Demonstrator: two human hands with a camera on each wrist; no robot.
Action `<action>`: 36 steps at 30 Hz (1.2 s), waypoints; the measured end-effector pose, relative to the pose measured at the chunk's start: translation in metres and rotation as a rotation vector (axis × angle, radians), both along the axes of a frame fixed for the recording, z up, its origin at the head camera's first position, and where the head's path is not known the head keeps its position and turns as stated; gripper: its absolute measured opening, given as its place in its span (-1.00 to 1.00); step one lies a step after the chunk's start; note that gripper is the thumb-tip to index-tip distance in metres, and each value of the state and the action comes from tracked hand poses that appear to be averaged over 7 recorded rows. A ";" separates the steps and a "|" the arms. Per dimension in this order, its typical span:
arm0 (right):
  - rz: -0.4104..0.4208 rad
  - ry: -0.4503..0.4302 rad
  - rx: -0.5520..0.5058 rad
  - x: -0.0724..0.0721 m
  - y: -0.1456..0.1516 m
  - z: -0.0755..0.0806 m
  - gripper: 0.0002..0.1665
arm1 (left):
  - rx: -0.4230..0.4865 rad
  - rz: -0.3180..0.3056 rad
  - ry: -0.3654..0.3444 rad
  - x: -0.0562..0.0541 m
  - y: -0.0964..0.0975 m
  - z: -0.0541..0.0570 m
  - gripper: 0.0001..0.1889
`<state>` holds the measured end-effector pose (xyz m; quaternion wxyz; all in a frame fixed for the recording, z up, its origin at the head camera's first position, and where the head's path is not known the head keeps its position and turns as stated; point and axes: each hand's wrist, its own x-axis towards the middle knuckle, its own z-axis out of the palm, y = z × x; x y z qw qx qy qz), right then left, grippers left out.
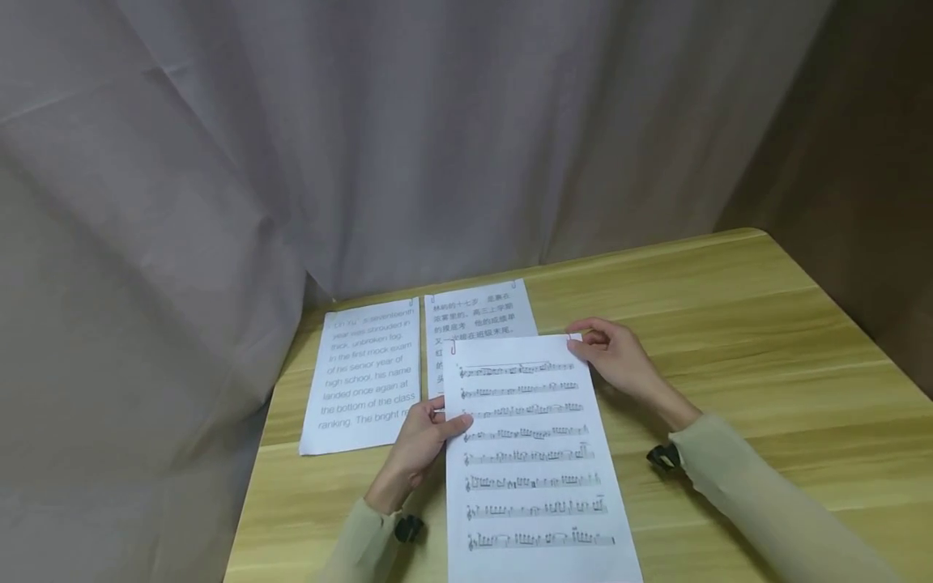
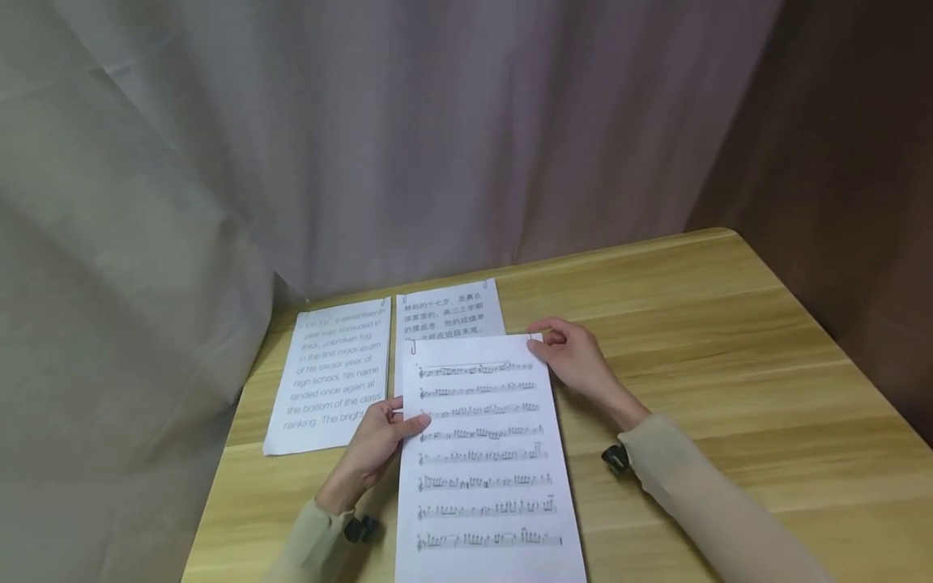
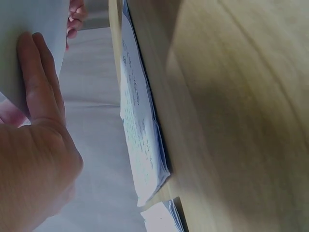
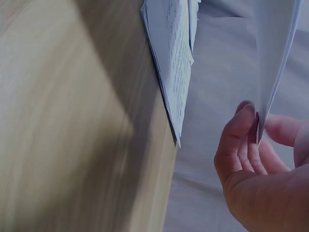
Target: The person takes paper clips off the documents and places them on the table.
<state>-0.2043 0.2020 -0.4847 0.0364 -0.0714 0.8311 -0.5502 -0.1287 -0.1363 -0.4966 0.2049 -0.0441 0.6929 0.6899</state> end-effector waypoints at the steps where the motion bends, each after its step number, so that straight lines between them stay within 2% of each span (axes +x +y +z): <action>1: -0.003 0.003 0.001 -0.001 -0.001 -0.001 -0.62 | -0.001 -0.002 -0.001 0.000 0.000 0.000 -0.61; 4: -0.011 0.002 0.010 -0.002 -0.002 -0.004 -0.68 | -0.003 -0.007 -0.008 0.001 -0.002 0.000 -0.61; 13: -0.011 -0.045 0.004 -0.004 0.001 -0.009 -0.70 | -0.012 -0.045 -0.009 0.002 -0.004 -0.001 -0.63; 21: -0.003 -0.063 -0.035 -0.001 0.003 -0.012 -0.72 | -0.019 -0.040 -0.006 0.002 -0.003 -0.005 -0.67; 30: -0.038 -0.079 -0.037 0.000 0.011 -0.017 -0.71 | -0.055 -0.078 0.029 -0.002 0.003 -0.005 -0.67; 36: -0.063 -0.084 -0.084 0.000 0.019 -0.021 -0.67 | -0.079 -0.081 0.021 -0.002 0.007 -0.003 -0.68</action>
